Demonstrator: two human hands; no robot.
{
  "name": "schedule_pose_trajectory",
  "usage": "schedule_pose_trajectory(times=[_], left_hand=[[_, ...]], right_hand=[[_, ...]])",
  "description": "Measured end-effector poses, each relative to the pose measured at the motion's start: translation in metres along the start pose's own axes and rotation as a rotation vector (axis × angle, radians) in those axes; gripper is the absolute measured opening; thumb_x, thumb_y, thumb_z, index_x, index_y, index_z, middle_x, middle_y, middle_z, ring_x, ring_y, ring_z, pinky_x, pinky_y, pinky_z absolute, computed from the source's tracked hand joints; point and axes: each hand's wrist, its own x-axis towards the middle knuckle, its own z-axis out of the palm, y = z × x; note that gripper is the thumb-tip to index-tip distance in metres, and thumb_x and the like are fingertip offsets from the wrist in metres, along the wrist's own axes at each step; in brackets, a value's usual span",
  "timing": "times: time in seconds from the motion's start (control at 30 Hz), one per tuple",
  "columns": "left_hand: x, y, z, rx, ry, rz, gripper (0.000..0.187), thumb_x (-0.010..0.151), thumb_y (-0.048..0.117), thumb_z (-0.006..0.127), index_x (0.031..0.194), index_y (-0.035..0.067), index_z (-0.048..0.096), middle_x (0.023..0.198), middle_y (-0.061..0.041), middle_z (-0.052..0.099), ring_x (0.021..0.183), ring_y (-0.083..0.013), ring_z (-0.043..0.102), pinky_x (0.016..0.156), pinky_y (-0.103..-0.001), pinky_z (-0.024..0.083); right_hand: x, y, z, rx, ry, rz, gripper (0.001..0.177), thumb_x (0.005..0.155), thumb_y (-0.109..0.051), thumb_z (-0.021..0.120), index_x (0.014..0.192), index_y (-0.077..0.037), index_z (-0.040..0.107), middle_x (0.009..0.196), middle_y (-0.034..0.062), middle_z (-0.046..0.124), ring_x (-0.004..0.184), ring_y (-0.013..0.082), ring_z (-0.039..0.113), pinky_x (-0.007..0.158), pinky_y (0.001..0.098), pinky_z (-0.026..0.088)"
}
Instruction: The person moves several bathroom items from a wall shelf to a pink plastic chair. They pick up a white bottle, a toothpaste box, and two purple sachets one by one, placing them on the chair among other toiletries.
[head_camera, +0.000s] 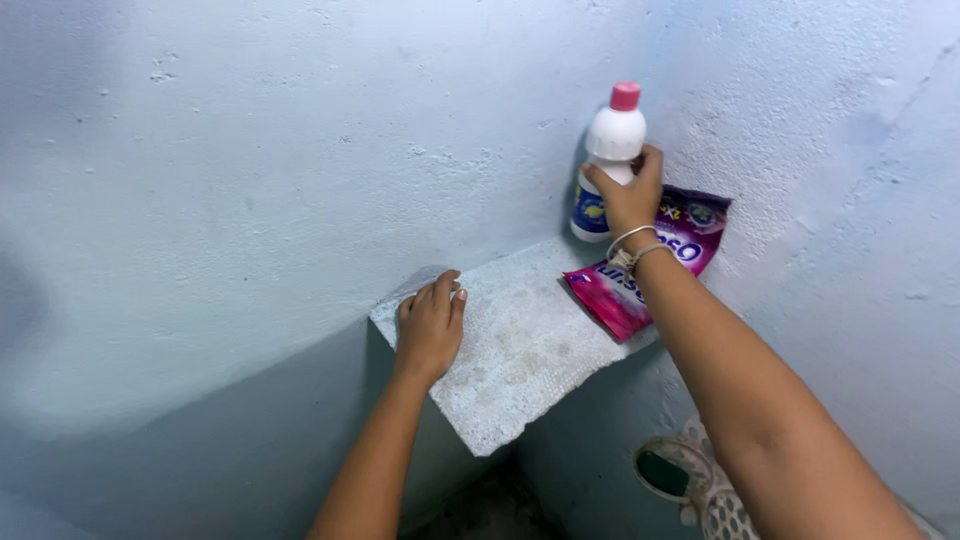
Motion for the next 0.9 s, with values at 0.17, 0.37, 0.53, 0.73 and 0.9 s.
schedule_pose_trajectory(times=[0.17, 0.37, 0.53, 0.73, 0.9], left_hand=[[-0.001, 0.004, -0.001, -0.033, 0.000, 0.004, 0.044, 0.106, 0.038, 0.039, 0.138, 0.012, 0.054, 0.128, -0.008, 0.068, 0.131, -0.0254, 0.054, 0.115, -0.050, 0.026], [-0.003, 0.011, -0.004, 0.068, -0.012, 0.065, 0.049, 0.107, 0.043, 0.035, 0.140, 0.012, 0.055, 0.137, -0.009, 0.062, 0.136, -0.0257, 0.049, 0.113, -0.051, 0.026], [-0.007, 0.012, -0.005, 0.101, -0.027, 0.093, 0.057, 0.105, 0.053, 0.039, 0.142, 0.011, 0.053, 0.140, -0.011, 0.059, 0.138, -0.0266, 0.046, 0.112, -0.051, 0.025], [-0.008, 0.013, -0.005, 0.109, -0.028, 0.116, 0.053, 0.103, 0.053, 0.039, 0.142, 0.021, 0.057, 0.133, -0.008, 0.062, 0.136, -0.0255, 0.048, 0.113, -0.052, 0.025], [-0.006, 0.010, -0.003, 0.093, -0.019, 0.115, 0.050, 0.103, 0.051, 0.041, 0.141, 0.022, 0.059, 0.130, -0.006, 0.064, 0.134, -0.0241, 0.050, 0.113, -0.052, 0.025]], right_hand=[[-0.043, -0.030, 0.003, 0.260, -0.240, 0.160, 0.070, 0.080, -0.030, 0.086, 0.131, -0.005, 0.045, 0.126, 0.0154, 0.062, 0.117, 0.0289, 0.066, 0.103, 0.0425, 0.057], [-0.116, -0.065, 0.016, 0.395, -0.360, 0.104, 0.068, 0.084, -0.031, 0.082, 0.134, -0.006, 0.044, 0.127, 0.0149, 0.059, 0.121, 0.0280, 0.062, 0.104, 0.0429, 0.055], [-0.138, -0.079, 0.021, 0.414, -0.433, 0.060, 0.070, 0.086, -0.032, 0.081, 0.137, -0.006, 0.042, 0.129, 0.0133, 0.059, 0.123, 0.0255, 0.061, 0.104, 0.0406, 0.051], [-0.150, -0.060, 0.027, 0.460, -0.469, 0.195, 0.077, 0.084, -0.033, 0.084, 0.142, -0.004, 0.043, 0.134, 0.0160, 0.062, 0.126, 0.0257, 0.061, 0.109, 0.0396, 0.049], [-0.160, -0.055, 0.025, 0.468, -0.490, 0.254, 0.086, 0.078, -0.028, 0.086, 0.147, -0.008, 0.038, 0.132, 0.0154, 0.062, 0.126, 0.0262, 0.061, 0.108, 0.0404, 0.050]])
